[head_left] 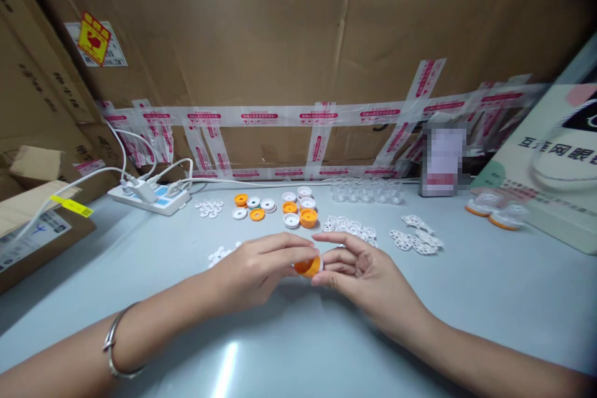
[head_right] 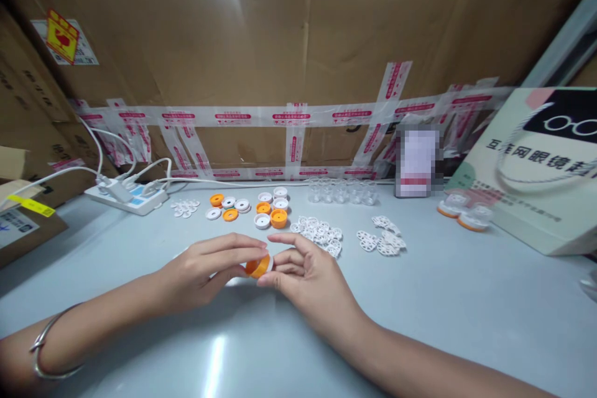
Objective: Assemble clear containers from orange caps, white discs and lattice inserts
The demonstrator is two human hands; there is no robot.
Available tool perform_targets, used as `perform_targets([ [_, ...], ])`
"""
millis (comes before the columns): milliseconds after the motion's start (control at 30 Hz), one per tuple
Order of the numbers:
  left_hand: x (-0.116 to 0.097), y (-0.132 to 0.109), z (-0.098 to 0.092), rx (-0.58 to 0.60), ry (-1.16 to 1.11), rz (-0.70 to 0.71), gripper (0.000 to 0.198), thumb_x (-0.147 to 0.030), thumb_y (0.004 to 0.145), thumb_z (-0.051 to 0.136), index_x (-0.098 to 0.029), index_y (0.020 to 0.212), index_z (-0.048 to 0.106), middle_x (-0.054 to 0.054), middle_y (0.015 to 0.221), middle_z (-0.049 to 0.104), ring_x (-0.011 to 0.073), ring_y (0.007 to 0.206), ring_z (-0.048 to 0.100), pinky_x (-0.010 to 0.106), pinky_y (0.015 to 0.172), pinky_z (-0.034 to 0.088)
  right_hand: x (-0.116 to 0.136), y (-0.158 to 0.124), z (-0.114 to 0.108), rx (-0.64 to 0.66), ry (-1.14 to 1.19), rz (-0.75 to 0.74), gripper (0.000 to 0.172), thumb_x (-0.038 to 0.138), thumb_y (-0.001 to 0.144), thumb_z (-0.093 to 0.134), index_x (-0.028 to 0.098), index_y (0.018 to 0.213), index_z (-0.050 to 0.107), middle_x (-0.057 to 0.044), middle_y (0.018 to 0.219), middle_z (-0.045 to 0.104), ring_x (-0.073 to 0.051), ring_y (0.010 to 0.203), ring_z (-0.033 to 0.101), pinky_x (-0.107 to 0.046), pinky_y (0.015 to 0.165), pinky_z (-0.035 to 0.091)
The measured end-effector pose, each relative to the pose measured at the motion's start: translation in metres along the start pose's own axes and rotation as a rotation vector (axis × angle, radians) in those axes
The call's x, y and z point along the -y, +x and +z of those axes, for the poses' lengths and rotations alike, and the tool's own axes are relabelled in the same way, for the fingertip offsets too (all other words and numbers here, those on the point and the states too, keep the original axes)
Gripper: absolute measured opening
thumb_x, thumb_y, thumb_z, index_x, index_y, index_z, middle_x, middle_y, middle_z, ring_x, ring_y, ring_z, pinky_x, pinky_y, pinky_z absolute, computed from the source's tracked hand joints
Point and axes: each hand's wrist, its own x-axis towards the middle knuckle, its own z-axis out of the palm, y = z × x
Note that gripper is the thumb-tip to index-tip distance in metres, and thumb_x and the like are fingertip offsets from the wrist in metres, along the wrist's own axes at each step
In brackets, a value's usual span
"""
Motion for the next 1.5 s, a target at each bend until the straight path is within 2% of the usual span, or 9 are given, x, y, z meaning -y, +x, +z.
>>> perform_targets([
  [433, -0.001, -0.001, 0.001, -0.002, 0.106, 0.044, 0.029, -0.006, 0.087, 0.039, -0.011, 0.111, 0.055, 0.015, 0.103, 0.064, 0.0177, 0.091, 0.062, 0.027, 0.073, 0.053, -0.007, -0.004, 0.0, 0.043, -0.013, -0.094, 0.035, 0.014, 0.061, 0.067, 0.023, 0.092, 0.055, 0.003, 0.067, 0.068, -0.015, 0.07, 0.068, -0.028, 0.07, 0.056],
  [567, -0.002, 0.001, 0.001, 0.013, 0.091, 0.007, 0.028, -0.008, 0.087, 0.041, -0.013, 0.11, 0.055, 0.013, 0.098, 0.065, 0.0152, 0.085, 0.062, 0.024, 0.071, 0.052, -0.009, -0.004, 0.0, 0.054, -0.045, -0.123, 0.033, 0.015, 0.063, 0.066, 0.022, 0.093, 0.055, 0.002, 0.071, 0.07, -0.016, 0.072, 0.068, -0.029, 0.071, 0.056],
  [733, -0.004, 0.0, 0.003, -0.005, 0.097, -0.01, 0.028, -0.012, 0.087, 0.045, -0.014, 0.113, 0.054, 0.011, 0.094, 0.065, 0.0153, 0.081, 0.062, 0.025, 0.068, 0.052, -0.012, -0.005, 0.0, 0.05, -0.094, -0.158, 0.032, 0.017, 0.064, 0.066, 0.023, 0.094, 0.056, 0.001, 0.074, 0.07, -0.017, 0.073, 0.069, -0.029, 0.071, 0.056],
  [967, -0.004, 0.0, 0.005, -0.014, 0.145, -0.005, 0.023, -0.014, 0.086, 0.047, -0.012, 0.108, 0.056, 0.011, 0.089, 0.065, 0.015, 0.076, 0.061, 0.024, 0.063, 0.051, -0.017, -0.006, -0.002, 0.087, -0.125, -0.171, 0.03, 0.018, 0.068, 0.066, 0.023, 0.096, 0.055, 0.0, 0.079, 0.071, -0.016, 0.077, 0.069, -0.027, 0.073, 0.056],
  [1167, -0.005, -0.002, 0.005, -0.01, 0.068, -0.06, 0.025, -0.013, 0.084, 0.051, -0.014, 0.109, 0.055, 0.01, 0.089, 0.064, 0.0155, 0.078, 0.061, 0.025, 0.066, 0.051, -0.018, -0.007, -0.002, 0.106, -0.134, -0.195, 0.028, 0.02, 0.071, 0.064, 0.025, 0.096, 0.052, 0.0, 0.08, 0.07, -0.016, 0.079, 0.068, -0.028, 0.076, 0.054],
  [1300, -0.002, -0.002, 0.006, -0.007, -0.062, -0.099, 0.031, -0.013, 0.083, 0.053, -0.013, 0.113, 0.055, 0.012, 0.096, 0.063, 0.016, 0.087, 0.06, 0.027, 0.074, 0.051, -0.014, -0.003, 0.0, 0.079, -0.031, -0.11, 0.029, 0.019, 0.066, 0.067, 0.024, 0.089, 0.05, 0.002, 0.072, 0.068, -0.015, 0.073, 0.068, -0.026, 0.071, 0.053],
  [1400, -0.002, 0.0, 0.006, -0.023, -0.139, -0.152, 0.031, -0.016, 0.08, 0.057, -0.014, 0.111, 0.058, 0.012, 0.096, 0.064, 0.0162, 0.086, 0.061, 0.028, 0.075, 0.051, -0.012, 0.001, 0.002, 0.061, 0.069, 0.006, 0.039, 0.021, 0.057, 0.074, 0.023, 0.083, 0.045, 0.006, 0.063, 0.064, -0.012, 0.062, 0.065, -0.022, 0.063, 0.049],
  [1500, -0.004, 0.002, 0.007, 0.003, -0.168, -0.24, 0.028, -0.018, 0.076, 0.06, -0.013, 0.104, 0.061, 0.01, 0.092, 0.066, 0.0158, 0.081, 0.061, 0.027, 0.073, 0.05, -0.013, 0.003, 0.003, 0.1, 0.065, 0.066, 0.05, 0.024, 0.052, 0.079, 0.023, 0.084, 0.041, 0.007, 0.062, 0.063, -0.01, 0.056, 0.061, -0.021, 0.059, 0.046],
])
